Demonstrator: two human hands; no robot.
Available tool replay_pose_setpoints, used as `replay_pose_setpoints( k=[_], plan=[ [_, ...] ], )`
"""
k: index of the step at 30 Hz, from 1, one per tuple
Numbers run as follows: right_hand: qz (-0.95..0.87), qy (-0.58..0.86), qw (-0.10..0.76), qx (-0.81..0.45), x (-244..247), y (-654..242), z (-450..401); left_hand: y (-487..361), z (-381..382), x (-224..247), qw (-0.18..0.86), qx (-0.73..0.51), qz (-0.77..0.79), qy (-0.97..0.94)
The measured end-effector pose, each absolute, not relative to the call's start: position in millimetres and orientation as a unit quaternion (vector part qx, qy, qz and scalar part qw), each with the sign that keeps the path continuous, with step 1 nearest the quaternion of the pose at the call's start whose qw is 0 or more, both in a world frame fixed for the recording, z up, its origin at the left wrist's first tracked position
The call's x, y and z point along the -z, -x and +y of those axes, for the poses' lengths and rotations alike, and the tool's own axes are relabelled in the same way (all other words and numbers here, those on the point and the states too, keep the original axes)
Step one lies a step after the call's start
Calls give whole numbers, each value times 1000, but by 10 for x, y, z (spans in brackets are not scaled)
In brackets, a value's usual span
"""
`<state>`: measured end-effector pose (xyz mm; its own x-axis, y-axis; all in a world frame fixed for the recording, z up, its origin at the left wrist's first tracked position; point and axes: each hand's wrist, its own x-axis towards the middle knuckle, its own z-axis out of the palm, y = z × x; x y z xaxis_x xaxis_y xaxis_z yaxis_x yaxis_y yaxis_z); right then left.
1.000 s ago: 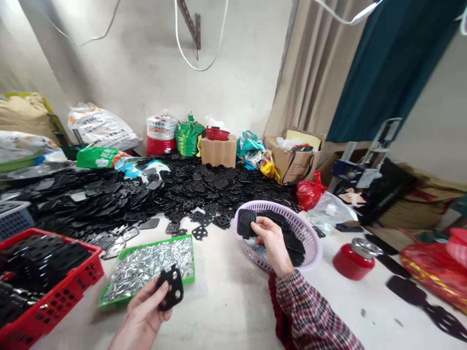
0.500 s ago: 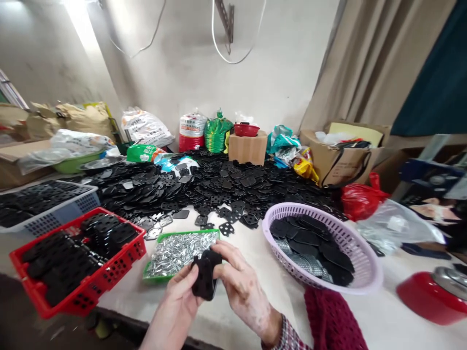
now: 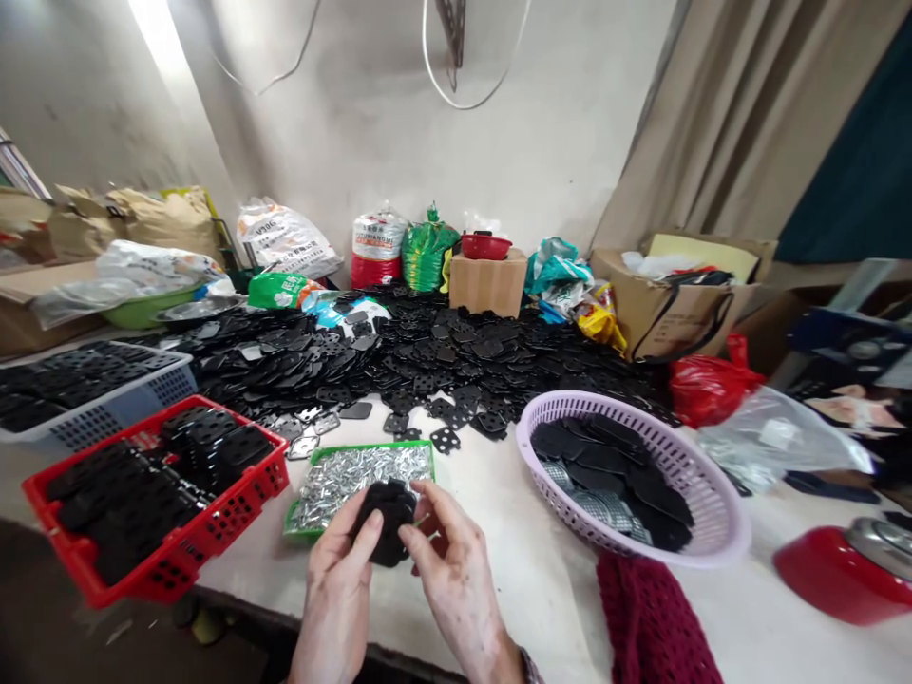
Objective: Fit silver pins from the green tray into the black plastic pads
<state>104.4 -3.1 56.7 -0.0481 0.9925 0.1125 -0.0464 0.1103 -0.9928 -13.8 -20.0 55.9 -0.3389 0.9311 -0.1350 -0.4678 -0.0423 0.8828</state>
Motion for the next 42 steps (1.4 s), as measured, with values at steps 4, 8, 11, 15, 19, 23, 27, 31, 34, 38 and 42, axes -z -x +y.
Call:
replay_pose_setpoints(
  k=[4,8,11,15,19,23,27,31,34,38,42],
  plan=[
    [-525,453,519,-500,-571,-1025,-33,128,-210,-518,495,-664,502,-249],
    [-553,453,524,-463,-621,-1027,-44,113,-237,-546,508,-670,473,-265],
    [-545,451,528,-470,-656,-1041,-46,94,-262,-580,513,-672,451,-285],
    [-528,445,531,-492,-685,-1072,-42,71,-285,-578,532,-659,425,-321],
    [-517,440,523,-516,-705,-1087,-61,85,-296,-533,519,-641,444,-352],
    [-516,430,524,-524,-707,-1073,-77,114,-311,-512,509,-635,455,-362],
    [-527,422,519,-524,-682,-1019,-74,109,-340,-511,500,-641,459,-358],
    [-529,419,503,-539,-630,-979,-34,190,-322,-460,519,-655,453,-311],
    [-566,444,481,-501,-588,-1040,120,416,-263,-385,507,-690,465,-225],
    [-725,521,338,-298,-526,-1097,475,758,-227,-312,518,-709,461,-129],
    [-802,504,225,-230,-430,-840,740,842,-289,-284,553,-694,446,-118]
  ],
)
